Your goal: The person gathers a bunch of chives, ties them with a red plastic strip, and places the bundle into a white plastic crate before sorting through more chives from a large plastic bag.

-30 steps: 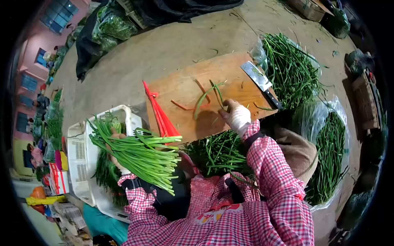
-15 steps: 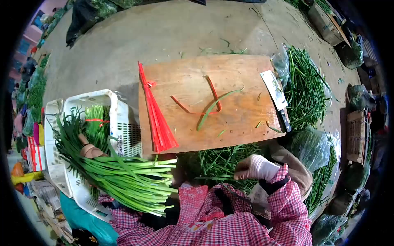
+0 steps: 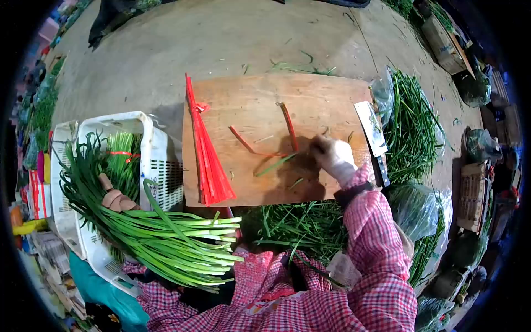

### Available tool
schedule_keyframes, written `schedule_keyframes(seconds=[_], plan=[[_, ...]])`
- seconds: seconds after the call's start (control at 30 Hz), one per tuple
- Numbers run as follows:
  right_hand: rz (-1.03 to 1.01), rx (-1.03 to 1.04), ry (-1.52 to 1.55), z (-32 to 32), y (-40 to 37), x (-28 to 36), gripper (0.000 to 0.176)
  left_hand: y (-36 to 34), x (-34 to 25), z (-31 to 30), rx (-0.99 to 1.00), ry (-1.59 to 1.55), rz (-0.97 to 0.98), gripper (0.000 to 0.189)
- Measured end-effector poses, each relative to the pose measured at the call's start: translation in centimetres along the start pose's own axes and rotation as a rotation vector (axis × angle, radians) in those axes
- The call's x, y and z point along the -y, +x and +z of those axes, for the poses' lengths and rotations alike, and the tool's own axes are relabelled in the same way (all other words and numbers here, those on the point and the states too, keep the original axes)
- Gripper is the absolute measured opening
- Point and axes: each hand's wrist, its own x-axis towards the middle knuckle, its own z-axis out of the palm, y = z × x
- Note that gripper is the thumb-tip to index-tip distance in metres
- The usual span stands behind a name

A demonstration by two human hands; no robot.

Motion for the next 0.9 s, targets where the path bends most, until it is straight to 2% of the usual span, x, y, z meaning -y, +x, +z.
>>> schedule_keyframes(seconds=[0.03,0.1,0.13,0.17,0.23,0.27,0.3,0.33,0.37,0.43,0.5,0.57,0.63,0.77,0.8,0.87,0.9], plan=[[0.014,0.062,0.089,-0.6,-1.6,-0.2,0.023,0.0,-0.2,-0.2,0.020,0.016,-0.013,0.013],[-0.121,0.464,-0.075,-3.2,-4.6,1.2,0.030,0.2,-0.6,-0.7,0.060,0.044,-0.034,0.012],[-0.087,0.612,-0.001,-4.4,-5.6,3.0,0.035,0.4,-0.8,-1.0,0.080,0.056,-0.040,0.013],[-0.111,0.588,-0.114,-5.3,-6.3,4.4,0.036,0.6,-1.0,-1.2,0.100,0.067,-0.044,0.015],[0.016,0.346,0.185,-4.1,-5.7,4.4,0.034,0.9,-1.6,-1.3,0.131,0.086,-0.022,0.015],[0.230,0.298,0.080,-4.5,-4.6,5.3,0.029,1.1,-2.0,-1.2,0.143,0.095,0.005,0.012],[0.233,0.128,0.091,-3.0,-3.4,4.2,0.029,1.5,-2.0,-1.3,0.164,0.063,0.074,0.016],[0.219,0.074,0.073,-2.6,-2.0,4.2,0.033,2.0,-2.1,-1.4,0.186,0.030,0.143,0.022],[0.203,0.019,0.058,-2.2,-0.3,4.6,0.037,1.5,-1.7,-1.4,0.240,-0.093,0.016,0.029],[0.238,0.018,-0.019,-0.9,2.8,5.2,0.045,-1.3,-1.2,-1.0,0.359,-0.338,-0.242,0.047],[0.261,0.059,-0.058,-0.6,4.6,6.2,0.045,-2.3,-0.9,-1.1,0.449,-0.326,-0.244,0.057],[0.277,0.100,-0.152,0.5,5.9,6.0,0.040,-0.4,-1.8,-0.8,0.481,-0.054,0.027,0.057],[0.239,0.045,-0.115,1.6,6.0,5.0,0.035,0.3,-2.7,-0.4,0.423,-0.176,-0.058,0.053],[0.243,-0.185,0.085,2.7,4.0,3.6,0.024,0.5,-5.1,1.0,0.105,-1.188,-0.952,0.036],[0.270,-0.190,0.187,2.4,3.4,3.7,0.020,1.0,-5.6,1.3,0.006,-1.432,-1.178,0.032],[0.263,-0.277,0.258,2.4,2.1,3.9,0.019,3.2,-5.8,0.7,0.158,-1.919,-1.332,0.081],[0.260,-0.319,0.294,2.4,1.4,4.0,0.019,3.4,-6.6,1.2,0.140,-1.866,-1.371,0.083]])
